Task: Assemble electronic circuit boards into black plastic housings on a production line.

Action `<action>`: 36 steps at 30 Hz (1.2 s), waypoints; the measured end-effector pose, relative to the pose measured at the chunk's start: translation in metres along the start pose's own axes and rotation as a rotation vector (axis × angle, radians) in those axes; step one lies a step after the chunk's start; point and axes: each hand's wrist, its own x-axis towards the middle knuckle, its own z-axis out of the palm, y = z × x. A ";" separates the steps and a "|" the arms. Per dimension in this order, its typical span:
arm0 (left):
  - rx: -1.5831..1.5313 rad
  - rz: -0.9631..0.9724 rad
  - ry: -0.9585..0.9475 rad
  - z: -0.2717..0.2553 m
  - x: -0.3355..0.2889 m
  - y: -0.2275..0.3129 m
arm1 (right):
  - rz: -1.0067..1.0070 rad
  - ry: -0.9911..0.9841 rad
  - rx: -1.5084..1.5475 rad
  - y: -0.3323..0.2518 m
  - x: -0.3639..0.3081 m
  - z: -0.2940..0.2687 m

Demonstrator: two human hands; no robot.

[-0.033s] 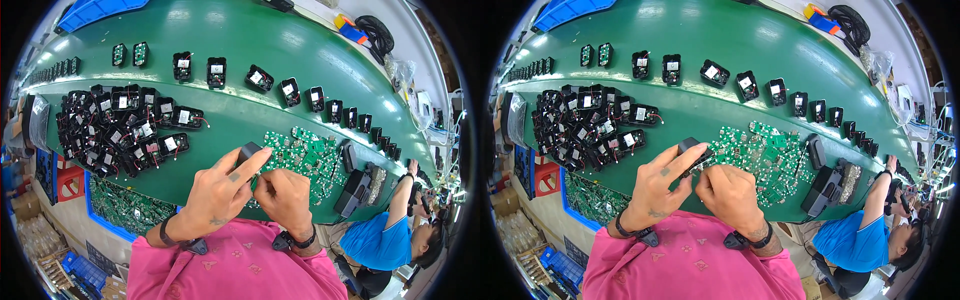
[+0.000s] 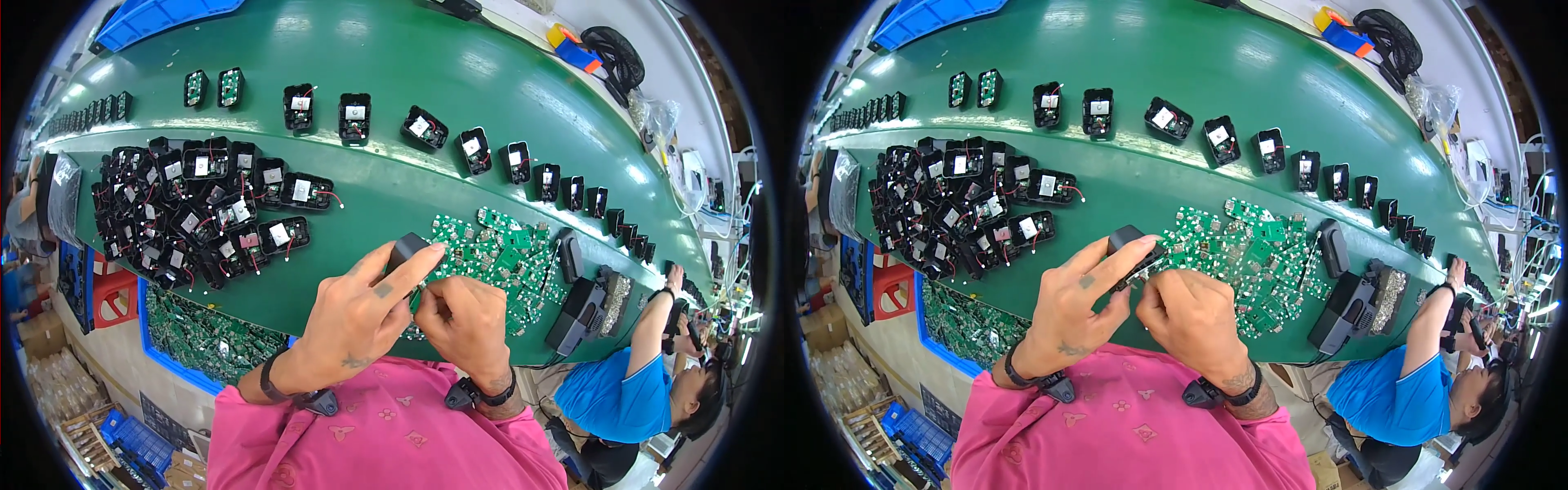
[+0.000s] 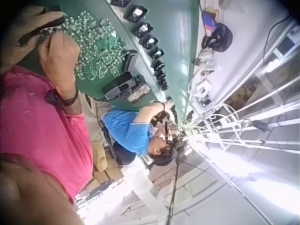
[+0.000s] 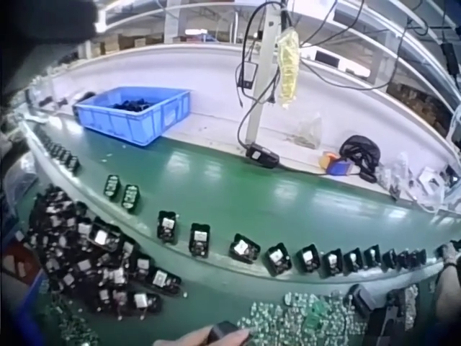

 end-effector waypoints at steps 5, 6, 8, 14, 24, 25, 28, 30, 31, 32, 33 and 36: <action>-0.030 -0.012 -0.001 -0.003 -0.003 0.003 | 0.138 -0.103 0.274 0.005 -0.003 -0.004; -0.027 -0.005 0.016 -0.002 -0.004 0.004 | 0.121 -0.083 0.240 0.005 -0.005 -0.003; -0.028 -0.013 0.039 0.002 -0.005 0.003 | 0.102 -0.066 0.205 0.005 -0.006 0.000; -0.053 -0.028 0.068 0.008 -0.004 -0.006 | 0.092 -0.063 0.161 0.011 -0.003 0.006; -0.132 -0.113 0.180 0.005 -0.013 -0.026 | 0.117 -0.062 -0.099 0.000 0.004 0.025; -0.226 -0.106 0.170 0.006 -0.005 -0.030 | 0.236 0.001 -0.064 -0.001 0.003 0.021; -0.554 -0.129 0.234 0.007 0.002 -0.039 | 0.415 0.134 0.246 0.035 -0.002 0.028; -0.665 -0.189 0.255 -0.007 -0.012 -0.034 | 0.394 0.028 0.426 0.061 -0.004 0.037; -0.640 -0.177 0.191 -0.017 -0.020 -0.031 | 0.418 -0.069 0.535 0.083 -0.007 0.047; -0.619 -0.164 0.116 -0.023 -0.025 -0.027 | 0.451 -0.163 0.636 0.093 -0.006 0.053; -0.608 -0.165 0.135 -0.024 -0.027 -0.029 | 0.434 -0.176 0.642 0.070 0.004 0.052; -0.441 -0.070 0.245 -0.016 -0.031 -0.037 | 0.484 0.110 0.469 0.003 0.014 0.043</action>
